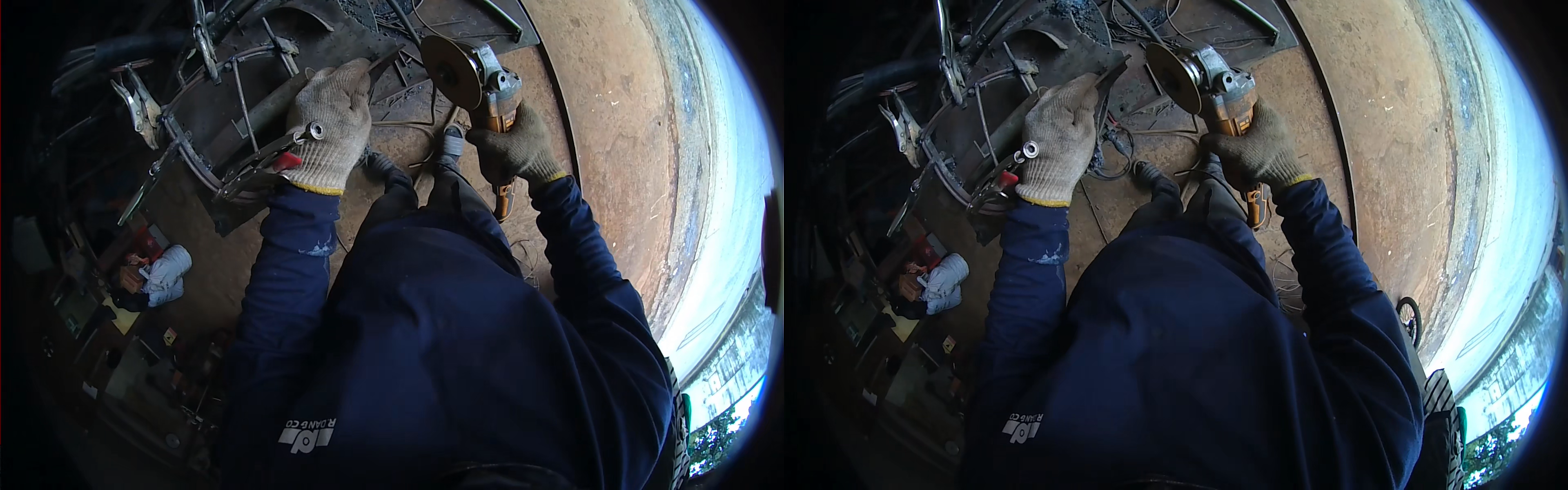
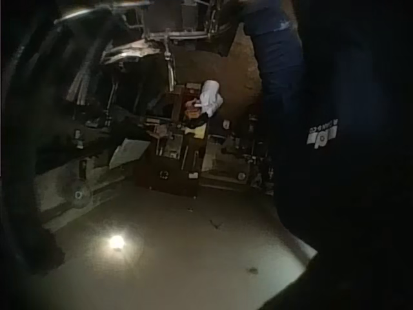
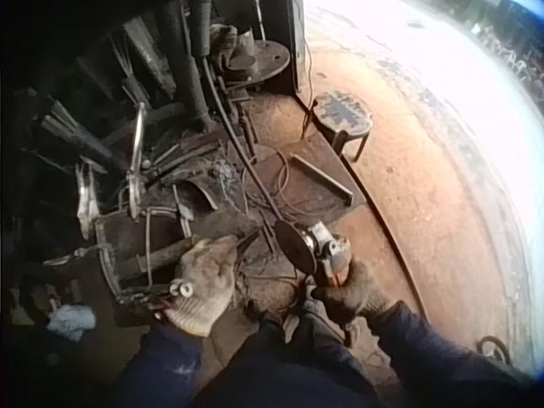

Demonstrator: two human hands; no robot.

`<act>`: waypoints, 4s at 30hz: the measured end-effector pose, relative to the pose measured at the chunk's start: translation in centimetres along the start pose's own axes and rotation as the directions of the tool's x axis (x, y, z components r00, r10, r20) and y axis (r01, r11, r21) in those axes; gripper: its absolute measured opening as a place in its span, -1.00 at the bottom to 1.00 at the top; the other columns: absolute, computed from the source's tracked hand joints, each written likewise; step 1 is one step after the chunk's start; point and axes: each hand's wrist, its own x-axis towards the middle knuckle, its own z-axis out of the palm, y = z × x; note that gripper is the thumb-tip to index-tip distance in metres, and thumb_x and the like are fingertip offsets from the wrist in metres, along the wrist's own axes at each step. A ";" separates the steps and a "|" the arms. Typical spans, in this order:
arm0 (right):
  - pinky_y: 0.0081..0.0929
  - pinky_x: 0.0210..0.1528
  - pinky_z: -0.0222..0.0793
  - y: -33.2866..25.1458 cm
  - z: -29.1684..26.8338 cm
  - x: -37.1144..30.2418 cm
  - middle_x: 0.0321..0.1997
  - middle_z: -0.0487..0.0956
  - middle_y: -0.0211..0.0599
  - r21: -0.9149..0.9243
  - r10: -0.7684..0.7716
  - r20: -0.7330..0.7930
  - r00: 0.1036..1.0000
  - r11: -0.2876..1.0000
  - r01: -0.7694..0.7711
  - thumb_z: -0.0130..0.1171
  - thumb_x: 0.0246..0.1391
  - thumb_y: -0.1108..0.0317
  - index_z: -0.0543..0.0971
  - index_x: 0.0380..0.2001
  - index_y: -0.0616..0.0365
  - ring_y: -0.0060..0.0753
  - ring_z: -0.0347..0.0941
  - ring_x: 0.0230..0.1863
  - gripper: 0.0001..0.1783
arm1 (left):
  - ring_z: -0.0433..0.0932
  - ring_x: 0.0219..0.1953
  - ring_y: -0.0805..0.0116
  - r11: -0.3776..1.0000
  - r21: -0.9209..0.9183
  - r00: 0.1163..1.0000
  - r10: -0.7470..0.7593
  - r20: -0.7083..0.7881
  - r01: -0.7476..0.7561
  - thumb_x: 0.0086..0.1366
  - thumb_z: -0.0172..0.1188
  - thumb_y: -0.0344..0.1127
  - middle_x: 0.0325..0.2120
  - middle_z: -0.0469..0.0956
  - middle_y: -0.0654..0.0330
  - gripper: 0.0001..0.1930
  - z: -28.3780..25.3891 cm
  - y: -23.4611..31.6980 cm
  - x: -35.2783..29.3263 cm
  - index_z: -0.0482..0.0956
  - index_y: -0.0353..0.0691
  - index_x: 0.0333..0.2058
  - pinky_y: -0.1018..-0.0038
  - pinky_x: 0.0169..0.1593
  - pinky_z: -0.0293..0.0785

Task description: The person positions a curved metal piece onto a larger assembly using clamps, grinds the surface with a handheld grinder, and performs spot welding on the joints while holding the components in place.

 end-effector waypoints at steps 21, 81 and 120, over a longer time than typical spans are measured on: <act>-0.36 -0.08 0.46 -1.9 0.1 0.4 -0.21 0.62 -0.19 -0.031 -0.064 0.028 0.998 0.997 0.065 0.48 -0.34 0.19 0.52 -0.09 0.19 -0.30 0.56 -0.18 -0.34 | 0.56 -0.22 -0.08 0.999 0.031 1.000 0.010 -0.015 -0.010 0.21 0.10 -0.43 -0.28 0.59 -0.05 -0.75 0.3 0.5 -0.2 0.57 -0.22 -0.12 0.18 -0.16 0.52; -0.36 0.02 0.42 -3.7 -0.7 0.5 -0.07 0.60 -0.15 -0.156 -0.180 -0.046 0.983 0.973 0.170 0.54 -0.36 0.21 0.49 -0.01 0.26 -0.27 0.54 -0.07 -0.23 | 0.54 -0.31 -0.10 0.999 -0.047 0.998 -0.001 -0.063 -0.002 0.17 0.14 -0.41 -0.39 0.53 -0.04 -0.78 0.7 0.5 -0.2 0.55 -0.17 -0.18 0.09 -0.25 0.49; -0.33 -0.05 0.45 -6.2 -1.1 -0.6 -0.15 0.61 -0.14 -0.258 -0.043 -0.005 0.999 0.965 0.041 0.48 -0.33 0.16 0.49 -0.06 0.23 -0.26 0.55 -0.13 -0.30 | 0.54 -0.29 -0.11 0.996 -0.081 0.997 -0.030 -0.073 0.025 0.04 0.19 -0.49 -0.38 0.51 -0.07 -0.74 0.7 0.6 -0.2 0.54 -0.23 -0.23 0.10 -0.25 0.49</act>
